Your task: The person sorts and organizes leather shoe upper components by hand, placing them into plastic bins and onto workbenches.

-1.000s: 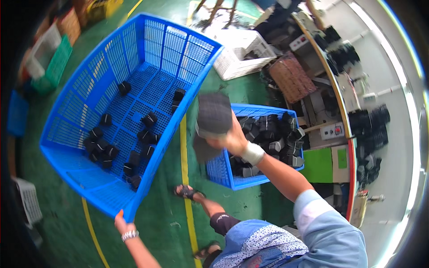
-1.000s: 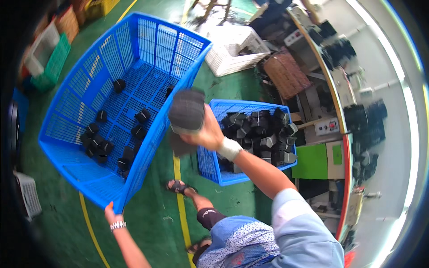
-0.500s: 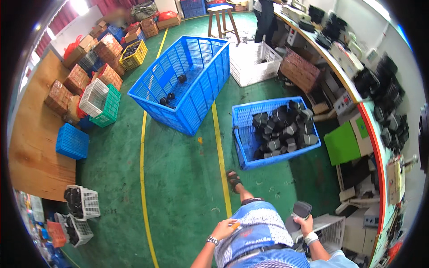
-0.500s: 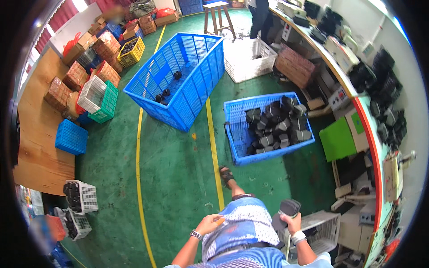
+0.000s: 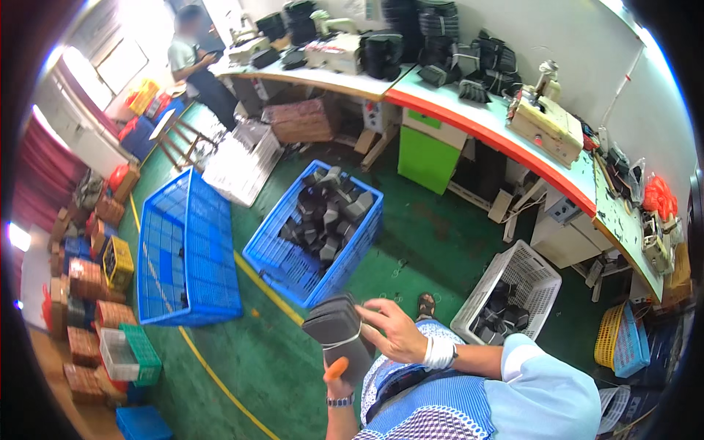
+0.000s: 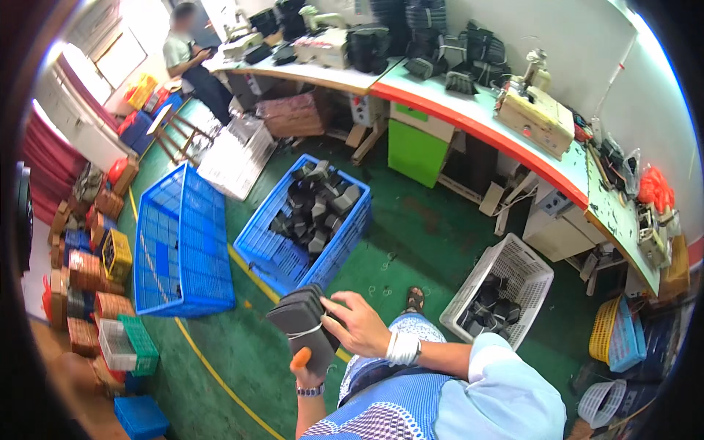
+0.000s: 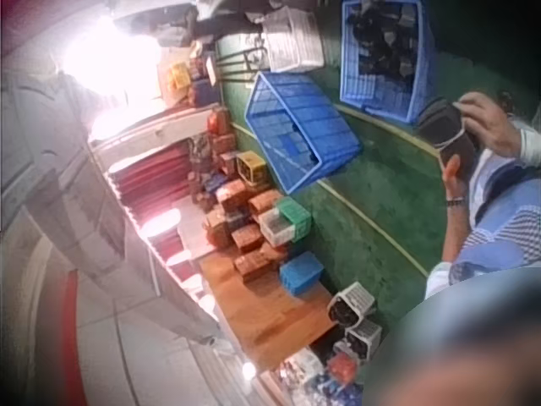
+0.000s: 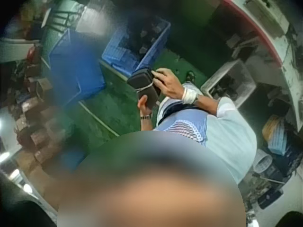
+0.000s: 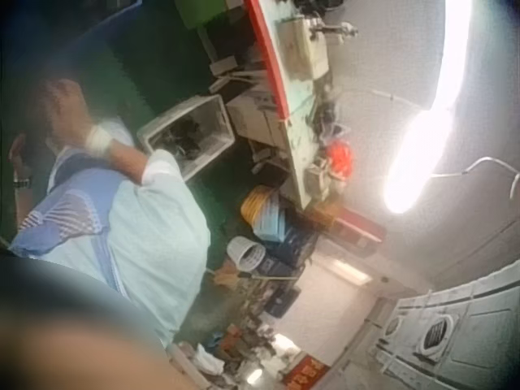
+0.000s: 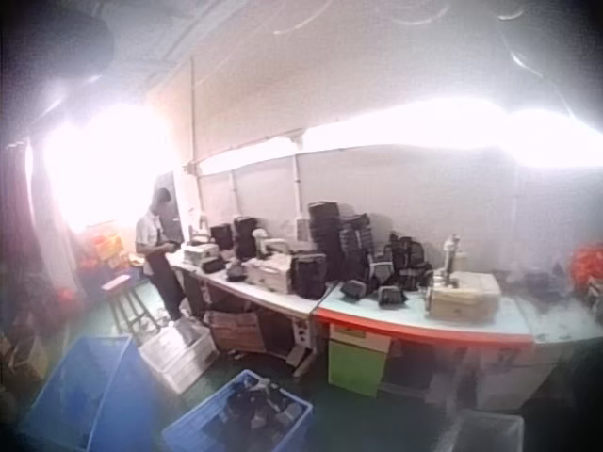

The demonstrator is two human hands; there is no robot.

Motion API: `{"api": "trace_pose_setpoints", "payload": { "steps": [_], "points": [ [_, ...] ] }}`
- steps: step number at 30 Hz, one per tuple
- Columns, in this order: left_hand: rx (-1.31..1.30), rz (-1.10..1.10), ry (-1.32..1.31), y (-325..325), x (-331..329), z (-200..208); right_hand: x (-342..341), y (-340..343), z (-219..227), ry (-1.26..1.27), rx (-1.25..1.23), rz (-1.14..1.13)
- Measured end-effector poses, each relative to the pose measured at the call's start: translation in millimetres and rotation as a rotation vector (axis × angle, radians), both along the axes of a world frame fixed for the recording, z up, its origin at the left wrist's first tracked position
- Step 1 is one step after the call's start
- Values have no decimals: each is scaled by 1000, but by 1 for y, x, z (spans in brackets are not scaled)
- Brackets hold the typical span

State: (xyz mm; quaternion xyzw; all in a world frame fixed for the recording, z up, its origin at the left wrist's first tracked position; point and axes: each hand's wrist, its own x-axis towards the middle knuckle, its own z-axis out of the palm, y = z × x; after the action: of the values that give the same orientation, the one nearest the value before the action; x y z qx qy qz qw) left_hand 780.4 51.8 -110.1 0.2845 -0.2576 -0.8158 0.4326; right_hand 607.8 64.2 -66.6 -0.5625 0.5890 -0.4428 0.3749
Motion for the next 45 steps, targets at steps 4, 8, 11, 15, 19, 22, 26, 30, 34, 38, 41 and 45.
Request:
{"api": "trace_pose_setpoints", "payload": {
  "steps": [4, 8, 11, 15, 19, 22, 26, 30, 34, 38, 41, 45],
  "points": [
    [45, -15, 180, -29, -68, 18, -57, -4, -6, 136, -381, -110],
    [193, -180, 247, -54, -91, 15, -115, -24, 25, 74, -339, -13],
    [270, -218, 302, -75, -116, 17, -145, -33, 37, 90, -335, -33],
    [510, -359, 318, -115, -131, -6, -177, -51, 52, 18, -135, -9],
    [373, -583, 120, -178, -157, 5, -198, -73, 72, 97, -4, 134],
    [281, -704, 216, -225, -180, 35, -207, -95, 80, -113, -159, -50],
    [187, -1103, 43, -287, -242, 65, -252, -95, 72, -737, 208, 123],
    [-466, -1662, 37, -321, -321, 73, -318, -99, 90, -289, 182, 326],
    [-702, -1916, -13, -330, -404, 99, -395, -106, 85, -439, 229, 379],
    [-799, -1970, -198, -319, -466, 103, -433, -140, 77, 1195, -252, 46],
    [-237, -1545, -138, -315, -480, 88, -485, -170, 79, 1165, -335, -203],
    [210, -768, 49, -300, -479, 60, -525, -205, 53, 476, -614, -798]
  ]
}}
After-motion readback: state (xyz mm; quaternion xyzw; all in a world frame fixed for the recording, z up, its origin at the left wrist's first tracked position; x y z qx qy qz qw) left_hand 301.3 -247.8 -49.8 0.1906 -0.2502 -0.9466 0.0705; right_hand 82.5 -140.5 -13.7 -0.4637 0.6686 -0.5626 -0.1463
